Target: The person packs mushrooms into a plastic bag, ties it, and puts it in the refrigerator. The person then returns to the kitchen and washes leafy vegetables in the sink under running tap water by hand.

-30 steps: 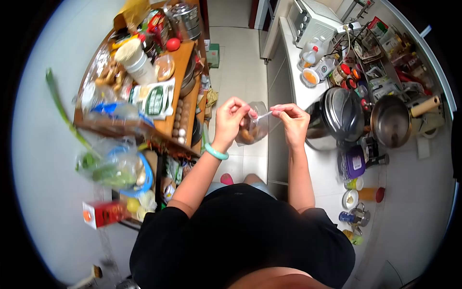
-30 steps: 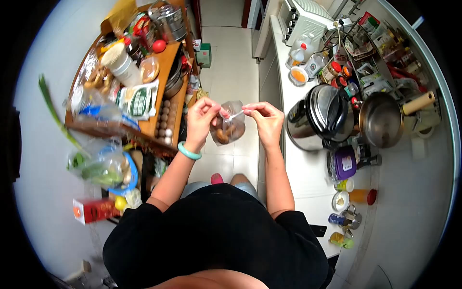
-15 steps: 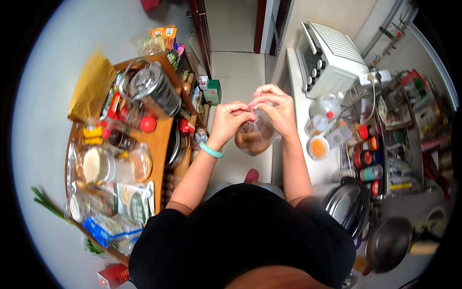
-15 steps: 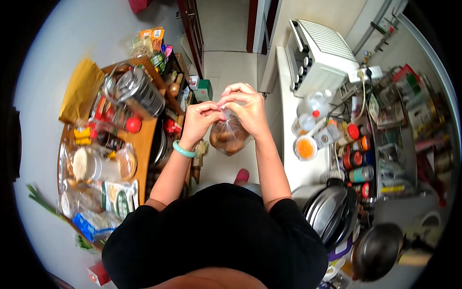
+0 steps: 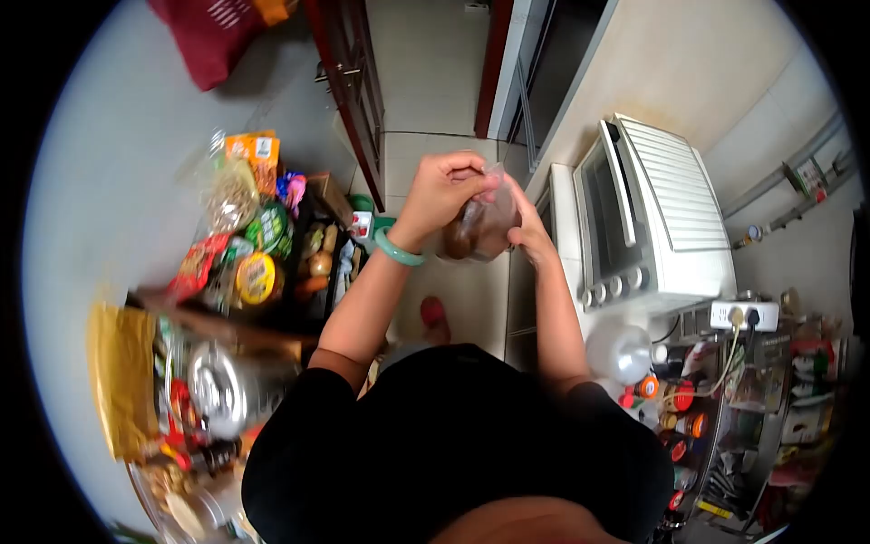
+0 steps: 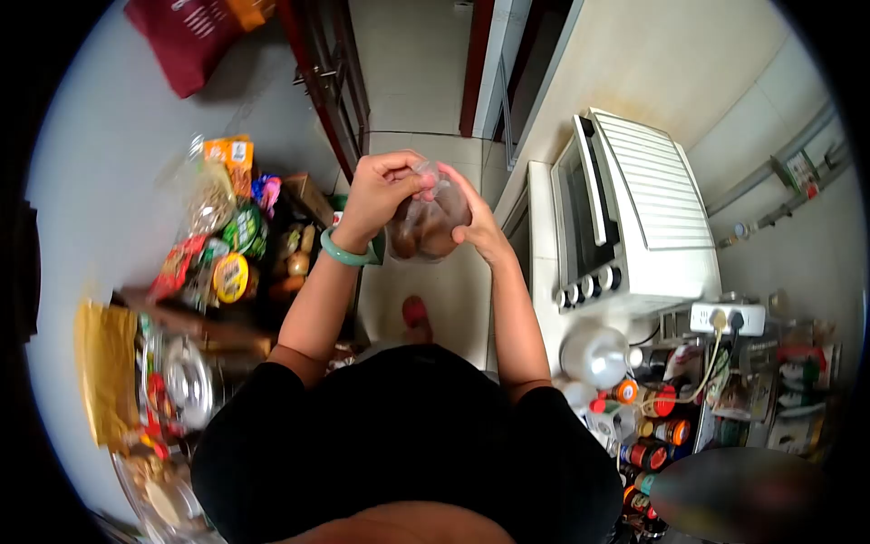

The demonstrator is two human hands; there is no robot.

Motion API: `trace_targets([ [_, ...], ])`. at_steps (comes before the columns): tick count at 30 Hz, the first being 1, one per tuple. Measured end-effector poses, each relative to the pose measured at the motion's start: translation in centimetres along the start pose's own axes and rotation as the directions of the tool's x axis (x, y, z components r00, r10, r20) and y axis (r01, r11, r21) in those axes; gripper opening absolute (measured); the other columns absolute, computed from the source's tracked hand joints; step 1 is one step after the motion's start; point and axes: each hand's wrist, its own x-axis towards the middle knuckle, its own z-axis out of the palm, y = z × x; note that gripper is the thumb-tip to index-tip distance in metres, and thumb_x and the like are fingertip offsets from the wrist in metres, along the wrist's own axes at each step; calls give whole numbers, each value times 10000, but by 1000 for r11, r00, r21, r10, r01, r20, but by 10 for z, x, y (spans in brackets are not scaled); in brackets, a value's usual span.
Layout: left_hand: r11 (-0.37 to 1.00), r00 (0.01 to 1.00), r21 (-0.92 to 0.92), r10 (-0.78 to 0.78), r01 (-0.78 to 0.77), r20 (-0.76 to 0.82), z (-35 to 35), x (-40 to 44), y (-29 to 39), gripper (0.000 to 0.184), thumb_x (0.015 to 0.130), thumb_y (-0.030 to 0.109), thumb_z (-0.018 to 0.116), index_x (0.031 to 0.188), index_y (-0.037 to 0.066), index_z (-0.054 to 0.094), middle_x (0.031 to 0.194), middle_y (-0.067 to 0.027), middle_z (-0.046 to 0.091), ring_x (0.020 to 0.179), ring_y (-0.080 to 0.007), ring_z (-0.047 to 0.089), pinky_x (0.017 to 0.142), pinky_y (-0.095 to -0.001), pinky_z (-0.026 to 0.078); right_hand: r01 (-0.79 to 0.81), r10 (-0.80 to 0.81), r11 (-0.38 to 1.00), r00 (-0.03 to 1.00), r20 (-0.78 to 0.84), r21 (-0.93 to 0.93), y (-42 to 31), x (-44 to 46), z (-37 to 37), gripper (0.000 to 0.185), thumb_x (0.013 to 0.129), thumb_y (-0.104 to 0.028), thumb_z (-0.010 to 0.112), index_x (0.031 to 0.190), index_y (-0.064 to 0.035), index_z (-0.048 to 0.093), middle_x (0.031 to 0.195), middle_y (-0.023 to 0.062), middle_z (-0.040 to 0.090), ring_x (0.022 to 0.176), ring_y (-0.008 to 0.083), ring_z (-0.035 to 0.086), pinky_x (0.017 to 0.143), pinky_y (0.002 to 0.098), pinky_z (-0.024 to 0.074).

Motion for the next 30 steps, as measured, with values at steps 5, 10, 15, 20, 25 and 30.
trace_targets([
  [5, 991, 993, -78, -110, 106, -40, -33, 80, -40, 42, 792, -9, 594, 808, -47, 597, 721, -31, 588, 641, -66, 541, 579, -191, 423, -163, 150, 944, 986, 66, 286, 29, 76, -31, 1285, 389, -654, 777, 1342, 23, 243, 1251, 93, 397, 1202, 211, 366, 1007, 311, 259],
  [10, 975, 994, 198, -106, 104, 1, -78, 125, -62, 58, 760, -1, 626, 748, -49, 595, 787, -66, 600, 664, -93, 551, 589, -217, 427, -256, 224, 961, 943, 244, 106, 62, 125, -66, 1108, 478, -675, 727, 1228, 65, 385, 1178, 109, 455, 1146, 194, 394, 971, 303, 285],
  [15, 968, 992, 218, 122, -127, 39, -136, 195, -98, 34, 778, 22, 628, 789, -11, 628, 831, -78, 635, 780, -121, 570, 704, -234, 447, -269, 200, 954, 899, 389, 131, 84, 225, -101, 1166, 401, -614, 789, 1261, 49, 362, 1173, 117, 482, 1121, 209, 434, 954, 315, 328],
  [20, 975, 981, -132, -186, 178, -58, -184, 276, -131, 138, 820, 48, 584, 929, -35, 581, 961, -128, 622, 904, -157, 561, 812, -275, 438, -391, 267, 914, 784, 561, 111, 86, 355, -150, 1069, 393, -405, 876, 1242, 29, 394, 1150, 97, 513, 1086, 200, 474, 921, 301, 372],
  [25, 988, 987, 26, -152, 151, 49, -230, 373, -162, 306, 864, 198, 466, 1010, -64, 526, 987, -214, 605, 960, -251, 577, 870, -352, 434, -305, 156, 945, 736, 659, 116, 119, 462, -215, 904, 472, -281, 874, 1211, 3, 437, 1154, 92, 509, 1069, 187, 482, 914, 300, 380],
  [30, 946, 953, -117, -299, 303, 50, -264, 458, -179, 338, 856, 220, 480, 1057, -47, 533, 999, -218, 609, 967, -281, 589, 915, -368, 402, -376, 162, 914, 683, 712, 153, 138, 548, -259, 815, 522, -224, 851, 1194, 5, 450, 1144, 104, 508, 1070, 202, 480, 921, 306, 375],
])
